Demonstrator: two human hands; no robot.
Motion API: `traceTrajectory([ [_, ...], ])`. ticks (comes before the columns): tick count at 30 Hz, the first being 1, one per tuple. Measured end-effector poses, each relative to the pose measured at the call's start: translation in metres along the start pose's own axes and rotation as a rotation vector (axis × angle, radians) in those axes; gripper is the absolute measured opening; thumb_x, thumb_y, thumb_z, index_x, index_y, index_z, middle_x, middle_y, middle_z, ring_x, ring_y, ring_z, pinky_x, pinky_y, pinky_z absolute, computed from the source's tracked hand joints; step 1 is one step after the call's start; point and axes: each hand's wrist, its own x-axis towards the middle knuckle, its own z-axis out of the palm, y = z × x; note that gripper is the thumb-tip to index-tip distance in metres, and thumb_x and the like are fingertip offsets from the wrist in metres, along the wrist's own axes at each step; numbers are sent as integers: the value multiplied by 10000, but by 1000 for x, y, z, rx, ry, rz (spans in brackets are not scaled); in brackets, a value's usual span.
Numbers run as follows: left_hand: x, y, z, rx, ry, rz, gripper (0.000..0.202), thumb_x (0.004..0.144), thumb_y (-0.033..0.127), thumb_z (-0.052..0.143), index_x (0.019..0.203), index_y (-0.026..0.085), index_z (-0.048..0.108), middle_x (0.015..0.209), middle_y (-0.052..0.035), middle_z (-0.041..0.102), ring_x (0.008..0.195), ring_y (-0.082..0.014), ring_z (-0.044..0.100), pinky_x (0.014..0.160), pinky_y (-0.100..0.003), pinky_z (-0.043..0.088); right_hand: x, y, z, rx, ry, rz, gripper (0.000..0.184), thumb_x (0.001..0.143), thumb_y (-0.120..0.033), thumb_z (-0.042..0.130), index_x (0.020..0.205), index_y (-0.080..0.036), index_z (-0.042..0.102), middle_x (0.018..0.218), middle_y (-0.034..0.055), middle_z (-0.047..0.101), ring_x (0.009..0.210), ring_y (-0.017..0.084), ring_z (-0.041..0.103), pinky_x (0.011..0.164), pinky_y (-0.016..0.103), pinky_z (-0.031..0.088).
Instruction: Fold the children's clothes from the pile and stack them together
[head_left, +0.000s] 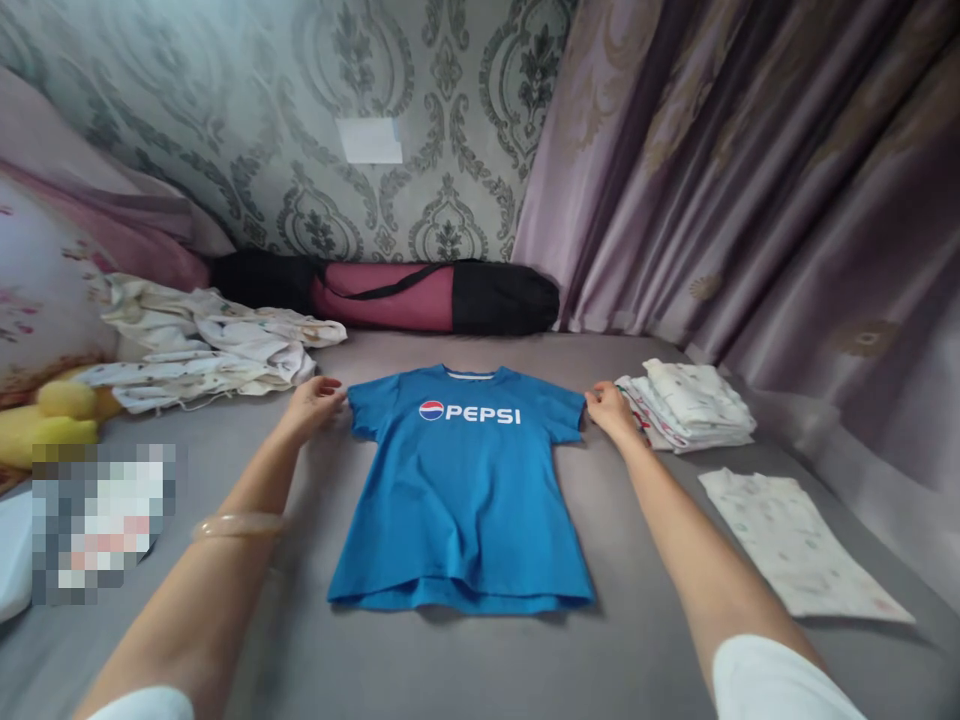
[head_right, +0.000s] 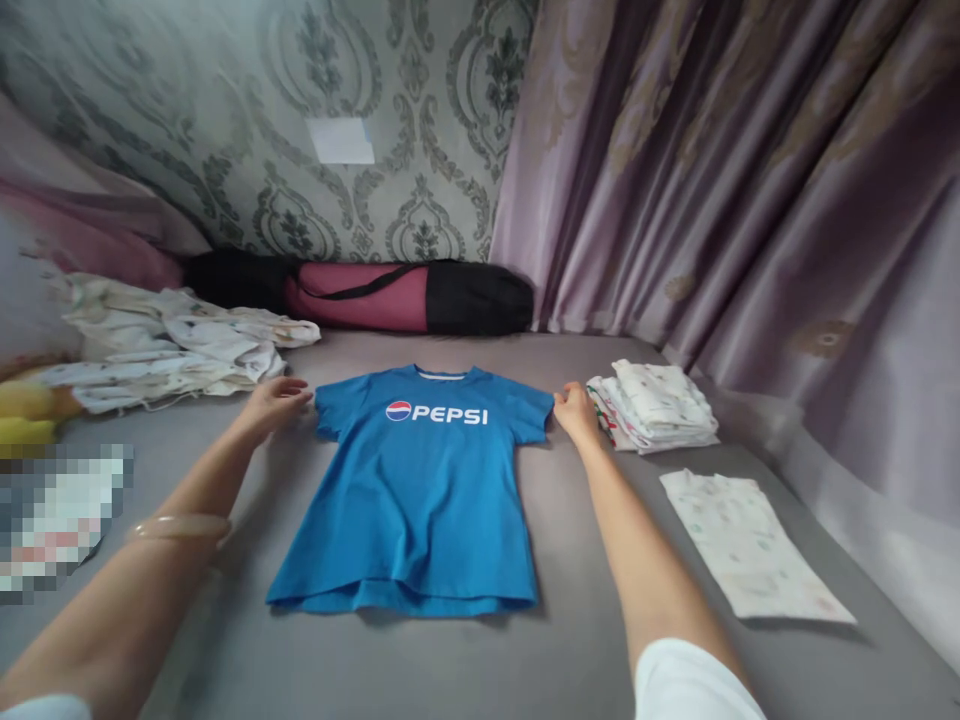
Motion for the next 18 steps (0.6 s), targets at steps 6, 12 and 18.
traceTrajectory([
  [6, -82, 17, -31, 76, -426, 57, 625, 560, 626, 705, 983, 168, 659, 781, -52, 666, 686, -199, 620, 582, -269, 468, -73, 9, -26, 170, -197, -130, 179, 866, -281, 490, 933, -178, 619, 815, 51, 691, 617, 155, 626, 619, 262, 466],
  [12, -167, 16, -33, 78, -510, 52, 622, 583, 641, 740, 1049, 236, 666, 817, -40, 660, 720, -196, 613, 628, -265, 487, -181, 10, -50, 374, -484, -313, 219, 861, -411, 493, 898, -220, 592, 805, 9, 656, 641, 146, 610, 621, 260, 479],
  [18, -215, -20, -23, 68, -410, 154, 724, 652, 589, 728, 1268, 265, 530, 1005, -49, 604, 804, -186, 582, 728, -294, 505, -240, 18, -62, 260, -514, -424, 307, 811, -405, 597, 1087, -274, 566, 970, 32, 613, 754, 168, 612, 735, 303, 520],
])
